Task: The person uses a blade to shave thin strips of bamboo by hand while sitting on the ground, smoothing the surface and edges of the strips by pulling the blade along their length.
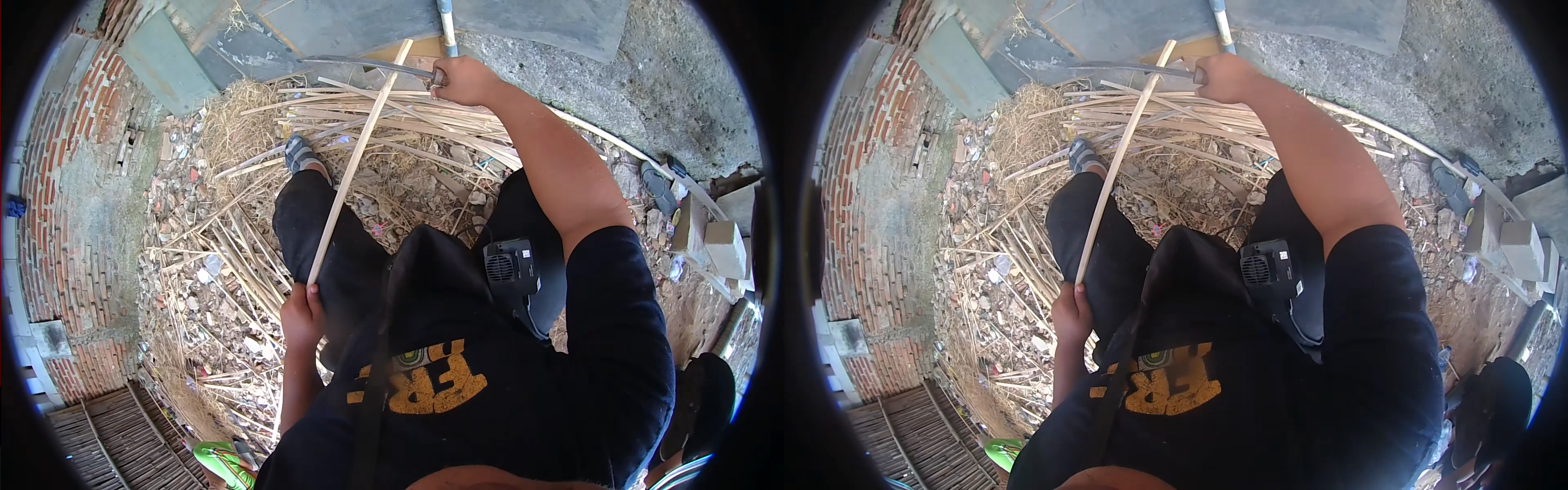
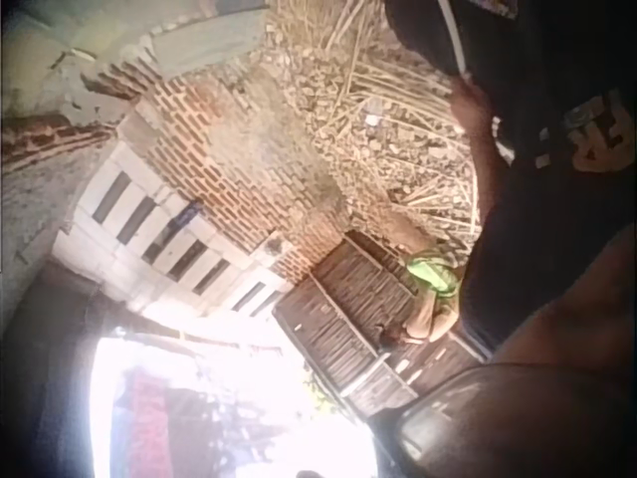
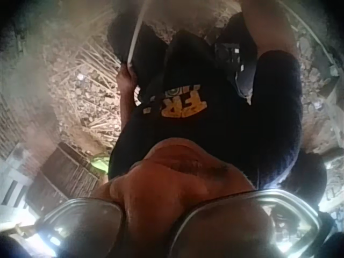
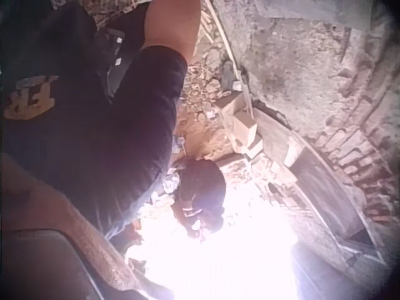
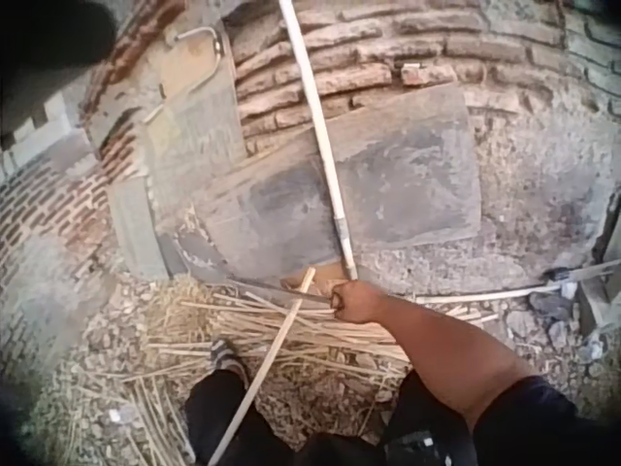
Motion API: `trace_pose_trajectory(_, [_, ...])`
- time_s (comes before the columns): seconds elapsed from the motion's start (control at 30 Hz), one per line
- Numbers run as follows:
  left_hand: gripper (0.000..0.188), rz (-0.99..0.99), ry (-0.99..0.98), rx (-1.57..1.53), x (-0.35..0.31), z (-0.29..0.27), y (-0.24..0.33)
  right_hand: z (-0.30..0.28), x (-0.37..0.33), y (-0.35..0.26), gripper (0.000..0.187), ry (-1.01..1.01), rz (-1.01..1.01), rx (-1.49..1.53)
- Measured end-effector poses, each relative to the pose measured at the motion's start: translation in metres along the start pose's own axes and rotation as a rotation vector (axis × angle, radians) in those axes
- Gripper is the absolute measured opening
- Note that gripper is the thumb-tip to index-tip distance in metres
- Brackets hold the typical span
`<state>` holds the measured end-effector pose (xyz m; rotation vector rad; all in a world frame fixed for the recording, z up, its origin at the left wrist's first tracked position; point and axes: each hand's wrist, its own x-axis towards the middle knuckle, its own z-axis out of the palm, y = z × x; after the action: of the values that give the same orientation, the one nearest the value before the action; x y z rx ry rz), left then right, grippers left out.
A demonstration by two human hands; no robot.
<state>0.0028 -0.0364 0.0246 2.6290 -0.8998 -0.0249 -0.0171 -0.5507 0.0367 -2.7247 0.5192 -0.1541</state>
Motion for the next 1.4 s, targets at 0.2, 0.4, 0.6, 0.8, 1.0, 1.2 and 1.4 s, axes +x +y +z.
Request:
trace_pose_trajectory(0.2, [0.033, -0.047, -0.049, -0.038, 0.002, -0.004, 0.004, -0.015, -0.004, -0.013, 0.027, -0.041, 0.112, -0.054])
trace_pose_trajectory(0.4, [0.035, -0.066, -0.034, -0.045, 0.002, -0.007, 0.01, -0.016, -0.006, -0.01, 0.032, -0.042, 0.039, -0.069])
trace_pose_trajectory(0.6, [0.035, -0.064, -0.05, -0.018, -0.002, -0.01, 0.006, -0.027, -0.007, -0.01, 0.037, 0.015, 0.014, -0.315])
trace_pose_trajectory(0.8, [0.033, -0.014, -0.042, 0.128, -0.001, -0.021, 0.01, -0.051, -0.024, -0.031, 0.036, -0.072, 0.04, -0.46])
trace_pose_trajectory(1.0, [0.027, 0.004, 0.027, 0.225, -0.006, -0.025, 0.008, -0.06, -0.031, -0.047, 0.038, -0.205, 0.195, -0.38])
trace_pose_trajectory(1.2, [0.019, -0.011, 0.148, 0.182, -0.006, -0.016, 0.004, -0.068, -0.038, -0.041, 0.033, -0.08, 0.134, -0.35])
trace_pose_trajectory(1.4, [0.018, -0.052, 0.102, 0.109, -0.007, -0.008, 0.001, -0.075, -0.044, -0.058, 0.034, -0.154, 0.137, -0.313])
